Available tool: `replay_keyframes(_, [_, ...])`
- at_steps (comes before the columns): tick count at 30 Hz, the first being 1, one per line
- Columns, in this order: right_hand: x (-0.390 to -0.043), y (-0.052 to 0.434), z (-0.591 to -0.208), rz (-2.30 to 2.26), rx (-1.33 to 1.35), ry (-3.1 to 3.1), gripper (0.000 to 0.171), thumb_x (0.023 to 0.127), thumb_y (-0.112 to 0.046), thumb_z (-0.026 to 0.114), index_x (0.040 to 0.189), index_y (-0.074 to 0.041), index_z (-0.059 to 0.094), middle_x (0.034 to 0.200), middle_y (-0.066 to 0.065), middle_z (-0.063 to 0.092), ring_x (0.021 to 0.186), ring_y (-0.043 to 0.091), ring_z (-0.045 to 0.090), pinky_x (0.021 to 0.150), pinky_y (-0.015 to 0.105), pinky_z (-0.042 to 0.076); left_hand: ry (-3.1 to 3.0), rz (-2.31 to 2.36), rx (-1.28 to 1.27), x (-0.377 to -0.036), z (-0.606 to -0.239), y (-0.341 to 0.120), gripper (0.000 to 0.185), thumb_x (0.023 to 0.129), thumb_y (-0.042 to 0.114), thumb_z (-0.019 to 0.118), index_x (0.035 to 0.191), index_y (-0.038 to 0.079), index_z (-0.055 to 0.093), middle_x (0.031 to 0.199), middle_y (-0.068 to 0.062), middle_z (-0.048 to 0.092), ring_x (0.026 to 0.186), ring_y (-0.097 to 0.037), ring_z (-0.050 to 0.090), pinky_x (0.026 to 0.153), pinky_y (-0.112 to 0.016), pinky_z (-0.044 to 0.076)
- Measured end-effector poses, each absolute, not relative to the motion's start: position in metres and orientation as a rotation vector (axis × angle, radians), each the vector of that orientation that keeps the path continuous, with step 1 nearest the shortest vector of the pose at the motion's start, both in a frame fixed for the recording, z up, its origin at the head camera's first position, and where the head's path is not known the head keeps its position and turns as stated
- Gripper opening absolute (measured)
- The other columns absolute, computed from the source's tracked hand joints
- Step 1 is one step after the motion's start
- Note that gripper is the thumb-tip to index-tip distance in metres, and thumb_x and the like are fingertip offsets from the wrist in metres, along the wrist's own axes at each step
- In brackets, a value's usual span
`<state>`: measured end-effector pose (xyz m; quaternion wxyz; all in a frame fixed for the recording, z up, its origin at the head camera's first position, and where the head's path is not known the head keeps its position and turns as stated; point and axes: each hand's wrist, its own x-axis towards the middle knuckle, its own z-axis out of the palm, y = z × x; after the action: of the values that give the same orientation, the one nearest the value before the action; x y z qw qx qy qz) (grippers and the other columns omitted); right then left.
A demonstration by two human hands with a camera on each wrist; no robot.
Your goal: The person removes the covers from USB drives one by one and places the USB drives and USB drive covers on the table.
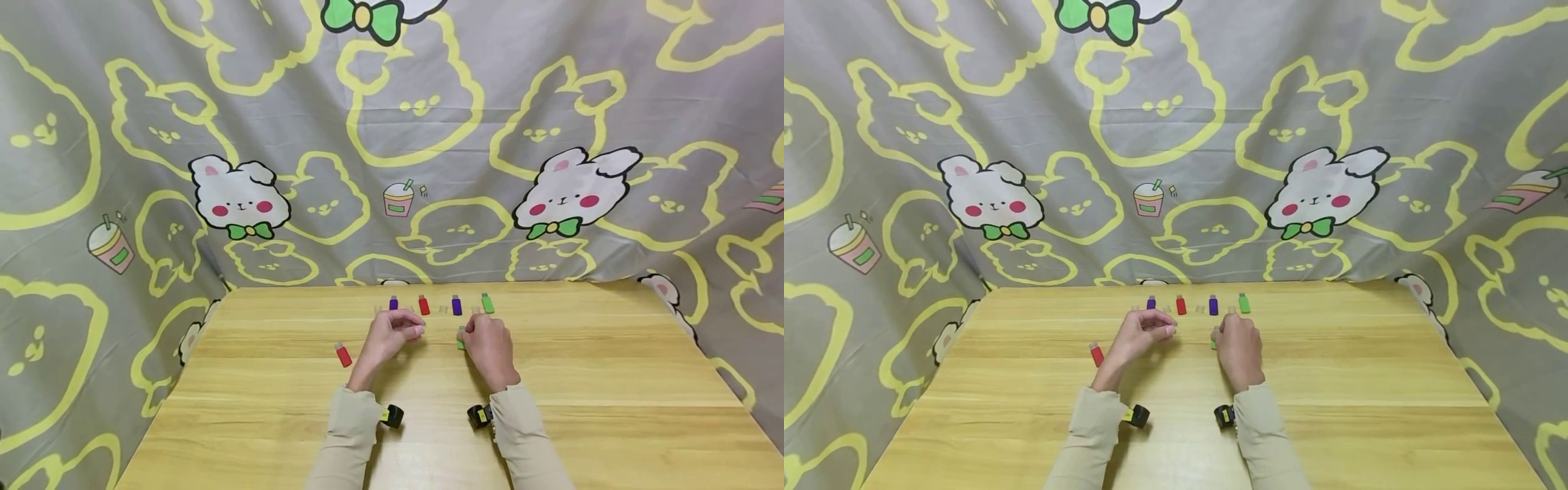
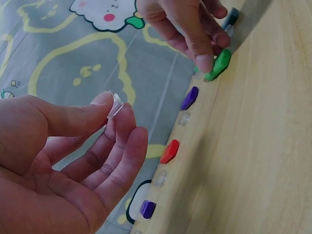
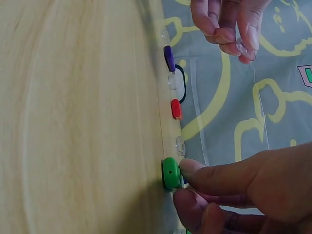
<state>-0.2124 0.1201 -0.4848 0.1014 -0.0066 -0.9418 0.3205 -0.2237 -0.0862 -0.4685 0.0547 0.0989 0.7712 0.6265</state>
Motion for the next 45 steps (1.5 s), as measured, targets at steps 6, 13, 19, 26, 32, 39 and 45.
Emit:
replay_keyframes(6, [-0.212,0.126,-0.474,0.953,-0.003,-2.729,0.019,0.086,-0.006,0.083,0.073,-0.002,0.07,0.069,0.008,0.068,0.056,0.019,0.059,0.053,0.038,0.051,2.4,1.834,0.291,-0.224,-0.469,-0.081,0.007,0.092,-0.004,0.073,0.097,-0.006,0.076,0.092,-0.015,0.074,0.082,-0.03,0.073,0.077,-0.036,0.062])
replay_keyframes(13, [-0.209,0.146,-0.446,1.079,0.002,-2.64,0.017,0.093,-0.014,0.077,0.093,0.003,0.074,0.079,0.012,0.073,0.066,0.024,0.068,0.058,0.038,0.055,2.555,1.668,0.305,-0.229,-0.472,-0.066,0.008,0.092,-0.002,0.074,0.096,0.001,0.08,0.096,-0.009,0.075,0.076,-0.01,0.066,0.067,-0.02,0.055])
replay_keyframes(19, [-0.205,0.168,-0.435,1.141,-0.067,-2.566,0.017,0.095,-0.013,0.074,0.102,0.002,0.074,0.084,0.014,0.074,0.069,0.026,0.072,0.061,0.039,0.055,2.67,1.5,0.33,-0.238,-0.476,-0.047,0.009,0.093,0.0,0.074,0.092,0.003,0.082,0.095,-0.008,0.077,0.081,-0.013,0.066,0.066,-0.022,0.052])
replay_keyframes(26, [-0.206,0.183,-0.436,1.201,-0.084,-2.549,0.017,0.096,-0.013,0.073,0.104,0.002,0.074,0.086,0.015,0.075,0.069,0.026,0.074,0.062,0.034,0.055,2.78,1.261,0.369,-0.245,-0.481,-0.032,0.006,0.089,0.004,0.079,0.087,0.007,0.083,0.09,-0.004,0.078,0.097,-0.024,0.071,0.095,-0.038,0.054])
replay_keyframes(32, [-0.207,0.187,-0.434,1.241,-0.105,-2.558,0.016,0.095,-0.012,0.073,0.103,0.002,0.074,0.087,0.016,0.075,0.071,0.029,0.074,0.057,0.025,0.052,2.824,1.144,0.356,-0.249,-0.484,-0.026,0.007,0.087,0.006,0.082,0.081,0.01,0.083,0.08,0.0,0.077,0.089,-0.019,0.073,0.111,-0.045,0.044])
replay_keyframes(39, [-0.206,0.191,-0.433,1.285,-0.128,-2.562,0.015,0.095,-0.01,0.073,0.102,0.003,0.073,0.088,0.017,0.074,0.072,0.033,0.074,0.051,0.023,0.052,2.857,1.118,0.338,-0.247,-0.486,-0.021,0.007,0.086,0.003,0.081,0.081,0.008,0.083,0.083,-0.001,0.077,0.086,-0.017,0.071,0.076,-0.029,0.058])
replay_keyframes(45, [-0.204,0.194,-0.432,1.286,-0.136,-2.564,0.014,0.095,-0.009,0.073,0.102,0.004,0.073,0.087,0.018,0.074,0.07,0.032,0.073,0.05,0.023,0.052,2.878,1.143,0.347,-0.247,-0.488,-0.017,0.011,0.085,-0.001,0.08,0.078,0.007,0.081,0.077,0.0,0.075,0.07,-0.01,0.065,0.063,-0.022,0.053])
